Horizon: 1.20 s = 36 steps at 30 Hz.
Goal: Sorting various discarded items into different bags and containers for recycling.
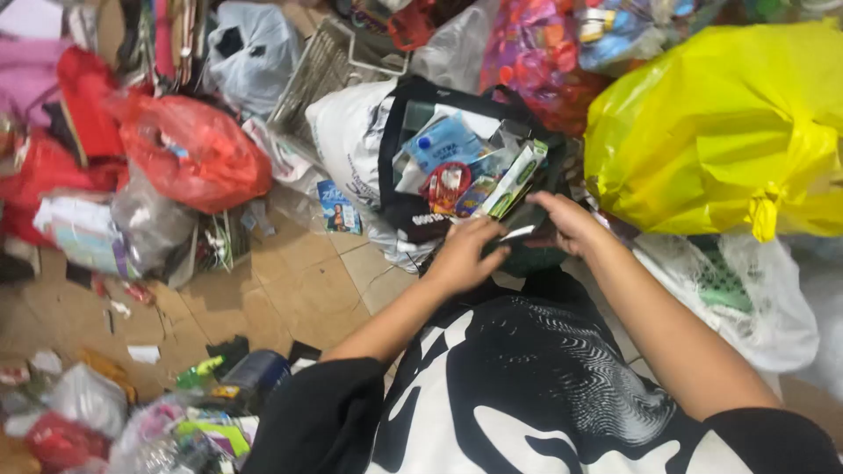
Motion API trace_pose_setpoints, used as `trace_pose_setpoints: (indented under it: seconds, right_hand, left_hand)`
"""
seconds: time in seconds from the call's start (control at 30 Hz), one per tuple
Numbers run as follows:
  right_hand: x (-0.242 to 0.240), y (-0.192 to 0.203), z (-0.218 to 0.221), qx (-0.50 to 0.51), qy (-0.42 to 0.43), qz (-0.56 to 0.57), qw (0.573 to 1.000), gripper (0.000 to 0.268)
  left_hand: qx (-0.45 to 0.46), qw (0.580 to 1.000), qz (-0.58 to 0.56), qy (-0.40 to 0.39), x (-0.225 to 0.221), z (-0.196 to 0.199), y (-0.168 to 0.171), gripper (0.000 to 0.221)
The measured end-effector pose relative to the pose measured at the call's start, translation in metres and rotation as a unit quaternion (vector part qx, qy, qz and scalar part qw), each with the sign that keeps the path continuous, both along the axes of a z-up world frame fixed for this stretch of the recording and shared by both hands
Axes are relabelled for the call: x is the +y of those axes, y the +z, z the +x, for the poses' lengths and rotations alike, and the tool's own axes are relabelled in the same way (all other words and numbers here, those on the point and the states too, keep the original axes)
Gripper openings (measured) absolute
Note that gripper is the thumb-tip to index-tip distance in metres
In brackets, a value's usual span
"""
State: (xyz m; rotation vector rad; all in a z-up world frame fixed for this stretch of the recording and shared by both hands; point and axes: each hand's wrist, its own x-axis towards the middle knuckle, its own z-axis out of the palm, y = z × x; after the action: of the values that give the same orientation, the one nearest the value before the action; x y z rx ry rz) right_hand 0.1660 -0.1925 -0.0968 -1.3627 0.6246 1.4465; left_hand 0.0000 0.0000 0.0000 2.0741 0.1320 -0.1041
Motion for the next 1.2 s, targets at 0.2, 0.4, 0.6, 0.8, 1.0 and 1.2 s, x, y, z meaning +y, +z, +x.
trace_pose_setpoints:
  seconds: [0.2, 0.4, 0.6, 0.8, 1.0, 1.2]
  right_hand:
    - [-0.034, 0.002, -0.027, -0.078, 0.067, -0.061, 0.993, 0.029]
    - [-0.101, 0.000, -0.063, -0.117, -0.011, -0.043, 0.992, 0.046]
    - [-0.112, 0.016, -0.080, -0.202, 0.047, -0.128, 0.970, 0.055]
    - [-0.129, -0.047, -0.089, -0.400, 0.199, -0.139, 0.884, 0.065]
    - [-0.077, 0.004, -0.072, -0.487, 0.168, -0.006, 0.857, 0.052]
    - [-0.050, 0.059, -0.027, -0.502, 0.110, 0.007, 0.858, 0.051]
  left_hand:
    - [0.146, 0.977, -0.157, -0.005, 0.021, -0.001, -0.043, 0.036]
    - [0.015, 0.947, 0.195, 0.255, 0.100, 0.012, -0.121, 0.048]
    - [-0.021, 0.948, 0.021, 0.316, 0.167, 0.025, -0.222, 0.076]
    - [0.133, 0.961, 0.059, 0.233, 0.172, 0.016, -0.229, 0.026]
    - [0.021, 0.963, 0.104, 0.246, 0.185, -0.014, -0.207, 0.033]
    - [0.008, 0.938, -0.098, 0.332, 0.146, 0.021, -0.098, 0.024]
